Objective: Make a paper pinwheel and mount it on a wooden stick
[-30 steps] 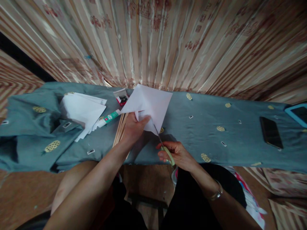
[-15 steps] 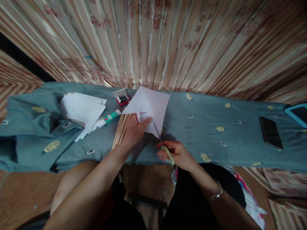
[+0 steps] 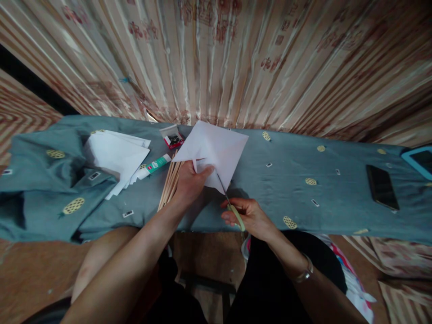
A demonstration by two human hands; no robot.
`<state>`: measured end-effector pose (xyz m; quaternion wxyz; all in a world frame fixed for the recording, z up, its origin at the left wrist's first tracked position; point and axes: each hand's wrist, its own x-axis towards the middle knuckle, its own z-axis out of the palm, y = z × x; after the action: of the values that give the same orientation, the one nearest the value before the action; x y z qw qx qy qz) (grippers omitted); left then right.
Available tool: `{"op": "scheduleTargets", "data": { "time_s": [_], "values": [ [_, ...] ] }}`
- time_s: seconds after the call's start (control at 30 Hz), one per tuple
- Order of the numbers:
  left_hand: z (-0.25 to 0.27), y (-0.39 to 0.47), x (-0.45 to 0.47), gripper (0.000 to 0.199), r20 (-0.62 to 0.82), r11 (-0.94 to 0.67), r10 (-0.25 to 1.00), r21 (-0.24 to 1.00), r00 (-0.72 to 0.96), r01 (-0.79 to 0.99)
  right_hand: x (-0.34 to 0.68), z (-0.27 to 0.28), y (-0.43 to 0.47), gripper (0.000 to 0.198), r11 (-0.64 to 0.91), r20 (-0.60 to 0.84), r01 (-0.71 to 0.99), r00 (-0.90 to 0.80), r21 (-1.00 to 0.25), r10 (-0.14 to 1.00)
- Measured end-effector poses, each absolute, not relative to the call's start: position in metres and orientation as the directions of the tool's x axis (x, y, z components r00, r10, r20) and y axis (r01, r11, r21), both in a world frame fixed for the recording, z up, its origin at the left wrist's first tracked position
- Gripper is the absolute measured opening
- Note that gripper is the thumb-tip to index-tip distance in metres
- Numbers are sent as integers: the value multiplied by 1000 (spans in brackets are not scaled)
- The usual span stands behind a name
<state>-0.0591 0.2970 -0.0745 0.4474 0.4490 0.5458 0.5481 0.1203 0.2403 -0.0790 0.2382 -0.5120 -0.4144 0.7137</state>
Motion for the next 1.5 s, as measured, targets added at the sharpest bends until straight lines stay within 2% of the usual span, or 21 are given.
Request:
{"op": "scheduleTargets", "data": {
  "time_s": [0.27, 0.47, 0.93, 1.2, 1.5],
  "values": [
    [-75, 297, -60, 30, -26, 27, 977, 1000, -213, 1, 119, -78, 241, 55, -555, -541, 69, -347, -829, 766],
    [-74, 293, -55, 22, -40, 42, 979, 999, -198, 7, 121, -79, 242, 57, -517, -516, 96, -343, -851, 785],
    [-73, 291, -55, 19, -60, 52, 983, 997, -175, -52, 117, -81, 242, 58, -520, -507, 59, -335, -852, 794],
    [-70, 288, -49, 22, -89, 78, 990, 992, -112, -97, 118, -79, 243, 58, -534, -529, 74, -308, -842, 791],
    [-75, 288, -50, 29, -84, 71, 987, 993, -140, -95, 117, -82, 243, 51, -519, -505, 39, -304, -854, 808]
  ]
}}
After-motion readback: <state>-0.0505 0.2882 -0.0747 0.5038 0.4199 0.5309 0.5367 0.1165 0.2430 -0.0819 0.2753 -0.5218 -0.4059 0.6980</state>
